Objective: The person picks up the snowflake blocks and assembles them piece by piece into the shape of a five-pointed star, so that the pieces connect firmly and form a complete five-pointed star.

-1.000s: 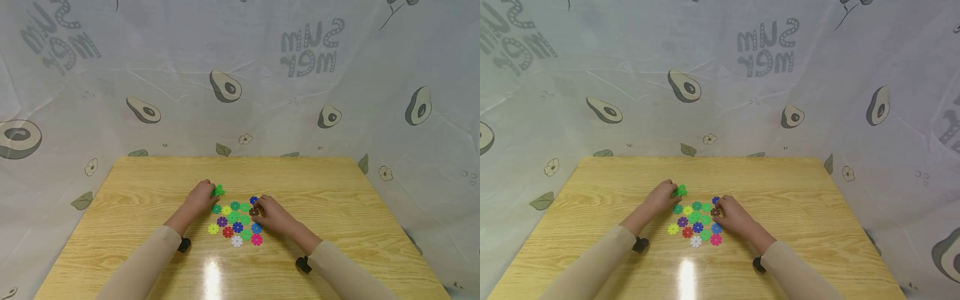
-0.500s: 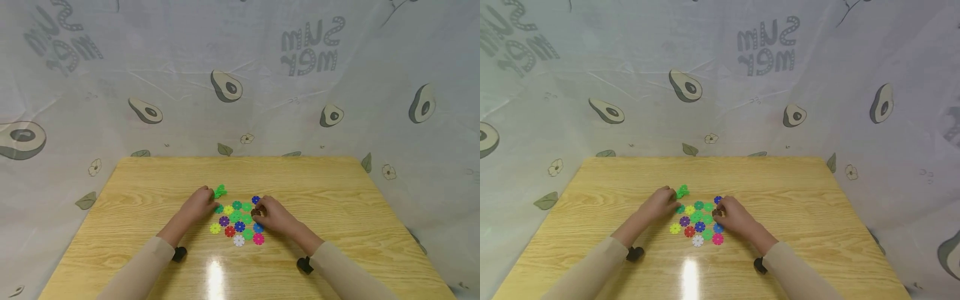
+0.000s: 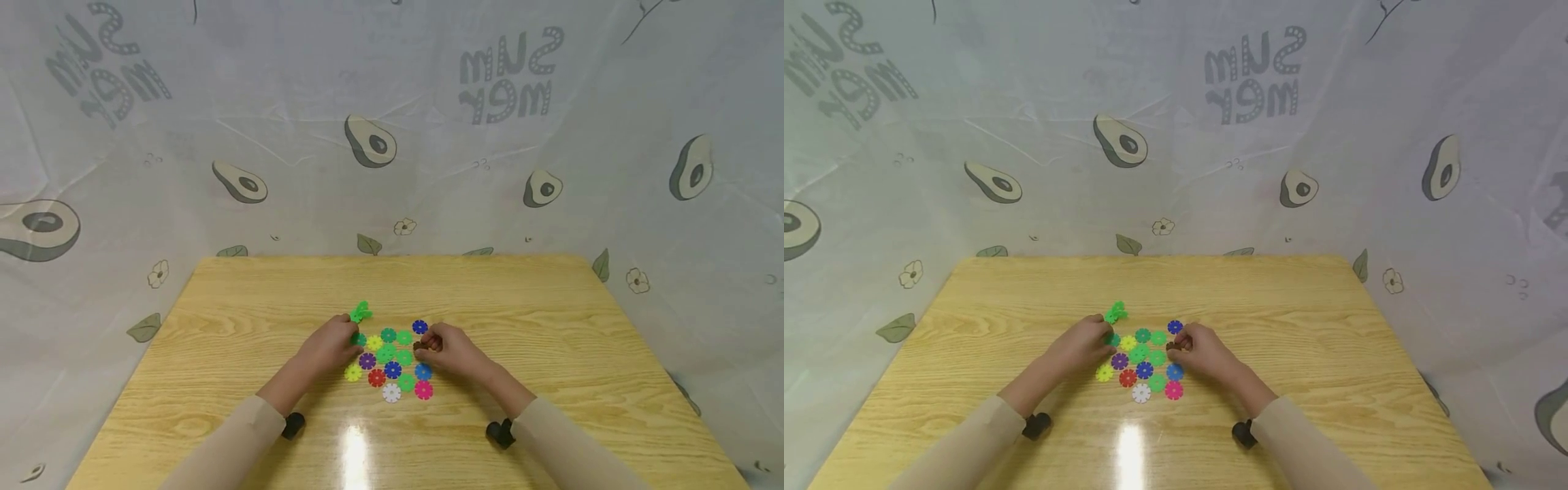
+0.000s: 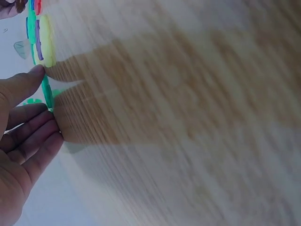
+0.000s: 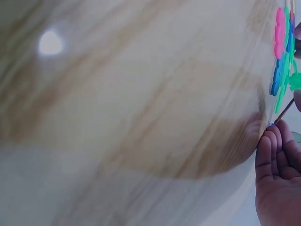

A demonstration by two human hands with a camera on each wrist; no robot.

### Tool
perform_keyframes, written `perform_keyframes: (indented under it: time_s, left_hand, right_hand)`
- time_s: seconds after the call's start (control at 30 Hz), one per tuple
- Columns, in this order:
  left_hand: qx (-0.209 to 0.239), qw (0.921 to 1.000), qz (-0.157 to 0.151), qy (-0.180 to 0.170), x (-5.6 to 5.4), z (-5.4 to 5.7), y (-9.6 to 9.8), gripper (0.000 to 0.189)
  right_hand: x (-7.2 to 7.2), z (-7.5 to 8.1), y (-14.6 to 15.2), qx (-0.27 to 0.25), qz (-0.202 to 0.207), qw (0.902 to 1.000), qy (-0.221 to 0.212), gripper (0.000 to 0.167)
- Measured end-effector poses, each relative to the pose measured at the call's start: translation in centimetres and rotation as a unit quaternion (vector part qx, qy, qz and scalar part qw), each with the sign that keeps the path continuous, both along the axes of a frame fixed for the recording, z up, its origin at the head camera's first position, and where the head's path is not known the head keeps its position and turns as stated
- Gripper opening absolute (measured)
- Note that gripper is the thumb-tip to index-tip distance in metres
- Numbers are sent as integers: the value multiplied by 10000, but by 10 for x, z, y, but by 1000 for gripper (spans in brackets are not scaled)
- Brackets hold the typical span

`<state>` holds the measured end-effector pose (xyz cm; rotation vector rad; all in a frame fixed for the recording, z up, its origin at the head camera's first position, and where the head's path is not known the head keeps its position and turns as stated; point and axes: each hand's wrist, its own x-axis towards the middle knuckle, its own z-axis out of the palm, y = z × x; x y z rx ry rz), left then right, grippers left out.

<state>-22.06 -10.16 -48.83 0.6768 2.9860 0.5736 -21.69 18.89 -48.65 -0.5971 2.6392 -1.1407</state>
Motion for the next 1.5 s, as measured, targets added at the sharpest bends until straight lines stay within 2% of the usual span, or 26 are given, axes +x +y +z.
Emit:
perform_keyframes:
  time_s: [0.13, 0.53, 0.73, 0.93, 1.1, 1.3, 1.4, 1.5]
  left_hand:
    - [-12, 10000, 51, -3, 0, 0, 1, 20]
    - [442, 9976, 353, -392, -1, 1, 2, 20]
    - [756, 9962, 313, -288, 2, 1, 4, 19]
    - [1308, 9910, 229, -159, 4, 1, 8, 12]
    - [2002, 9795, 153, -158, 11, 8, 15, 10]
    - [3020, 9529, -130, -248, 23, 24, 26, 9]
    - [3301, 9433, -293, -170, 27, 32, 32, 9]
    - [3423, 9386, -430, -97, 30, 39, 37, 8]
  right_hand:
    - [1, -1, -1, -18, -52, 10000, -20, 29]
    - [6, -3, 1, -94, -33, 9999, -67, 30]
    - [8, 8, -1, -300, 37, 9995, -72, 22]
    - [11, 23, -6, -461, 4, 9980, 439, 22]
    - [16, 31, -9, -585, -29, 9933, 1000, 24]
    - [22, 37, -12, -825, 78, 9857, 1468, 23]
    - [24, 40, -12, -948, 186, 9833, 1544, 23]
    - [26, 43, -12, -985, 271, 9823, 1571, 23]
